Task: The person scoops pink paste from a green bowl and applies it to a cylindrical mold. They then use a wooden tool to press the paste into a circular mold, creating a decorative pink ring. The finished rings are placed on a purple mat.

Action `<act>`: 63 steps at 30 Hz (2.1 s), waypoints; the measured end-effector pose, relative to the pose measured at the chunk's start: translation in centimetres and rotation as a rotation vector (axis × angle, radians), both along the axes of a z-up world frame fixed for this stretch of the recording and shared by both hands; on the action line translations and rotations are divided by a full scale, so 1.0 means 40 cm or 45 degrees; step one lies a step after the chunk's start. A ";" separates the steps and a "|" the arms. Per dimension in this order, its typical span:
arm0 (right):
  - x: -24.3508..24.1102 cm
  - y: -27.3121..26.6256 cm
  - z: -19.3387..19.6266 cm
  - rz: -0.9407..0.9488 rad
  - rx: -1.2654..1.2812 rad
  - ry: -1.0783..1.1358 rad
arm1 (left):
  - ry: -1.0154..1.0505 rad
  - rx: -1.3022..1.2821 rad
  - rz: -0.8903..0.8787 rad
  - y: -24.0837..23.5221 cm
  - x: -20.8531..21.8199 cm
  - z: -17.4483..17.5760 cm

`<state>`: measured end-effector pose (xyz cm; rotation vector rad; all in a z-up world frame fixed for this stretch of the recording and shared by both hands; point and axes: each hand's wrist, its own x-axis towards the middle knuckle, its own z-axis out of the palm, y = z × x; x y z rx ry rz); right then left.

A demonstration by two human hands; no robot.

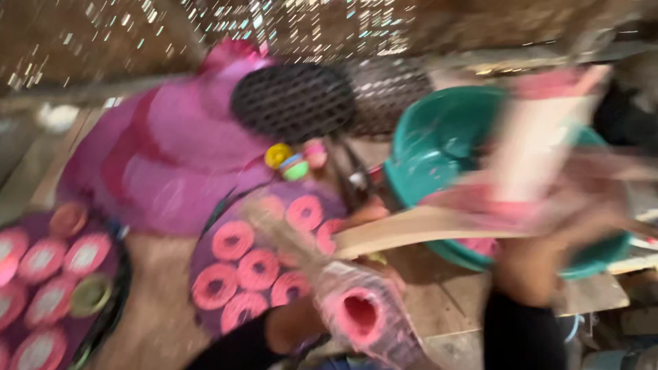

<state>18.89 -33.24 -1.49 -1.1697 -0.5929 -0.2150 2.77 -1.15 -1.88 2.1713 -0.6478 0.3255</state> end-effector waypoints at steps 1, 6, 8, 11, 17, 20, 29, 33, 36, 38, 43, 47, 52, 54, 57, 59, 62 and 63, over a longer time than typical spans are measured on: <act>0.044 -0.014 0.013 0.067 0.180 0.059 | -0.037 0.014 -0.025 0.007 0.023 0.003; 0.047 -0.120 0.018 0.119 -0.693 0.029 | -0.133 0.084 -0.138 0.038 0.028 -0.019; 0.042 -0.208 0.012 -0.496 -1.712 -0.666 | -0.165 0.120 -0.186 0.059 0.019 -0.011; 0.079 -0.310 -0.058 -0.844 -2.502 -0.329 | -0.172 0.233 -0.303 0.090 0.022 0.031; 0.191 -0.464 -0.117 -0.484 -2.623 -0.970 | -0.375 0.253 -0.302 0.044 0.048 0.039; 0.226 -0.498 -0.083 -0.574 -2.661 -0.268 | -0.444 0.120 0.060 -0.002 0.026 -0.001; 0.365 -0.450 -0.103 -0.409 -2.762 -0.050 | -0.586 -0.036 0.573 -0.124 -0.002 -0.017; 0.365 -0.481 -0.115 -0.306 -2.739 -0.158 | -0.476 0.058 0.537 -0.149 -0.004 0.041; 0.348 -0.483 -0.096 -0.244 -2.682 -0.272 | -0.486 -0.562 0.768 -0.229 0.025 0.019; 0.324 -0.474 -0.082 -0.179 -2.644 -0.396 | -0.709 -0.348 0.814 -0.254 0.045 0.006; 0.241 -0.453 -0.051 -0.026 -2.753 -0.361 | -0.896 -0.229 0.686 -0.256 0.084 0.057; 0.179 -0.455 -0.037 -0.013 -2.601 -0.348 | -0.843 -0.749 0.702 -0.336 0.134 0.101; 0.124 -0.494 0.015 -0.049 -2.607 -0.104 | -1.344 -0.438 0.834 -0.351 0.216 0.064; 0.103 -0.526 0.057 -0.135 -2.702 -0.020 | -1.347 -0.136 0.792 -0.330 0.223 0.043; 0.060 -0.572 0.130 -0.341 -2.447 -0.120 | -0.483 -0.936 0.417 -0.322 0.239 0.019; 0.035 -0.570 0.165 -0.248 -2.007 -0.444 | -0.384 -0.930 0.438 -0.318 0.265 0.012; 0.006 -0.510 0.199 -0.100 -1.790 -0.431 | -0.810 -0.288 0.709 -0.304 0.284 0.013; -0.004 -0.476 0.212 -0.055 -1.798 -0.354 | -0.919 -0.161 0.652 -0.294 0.285 0.015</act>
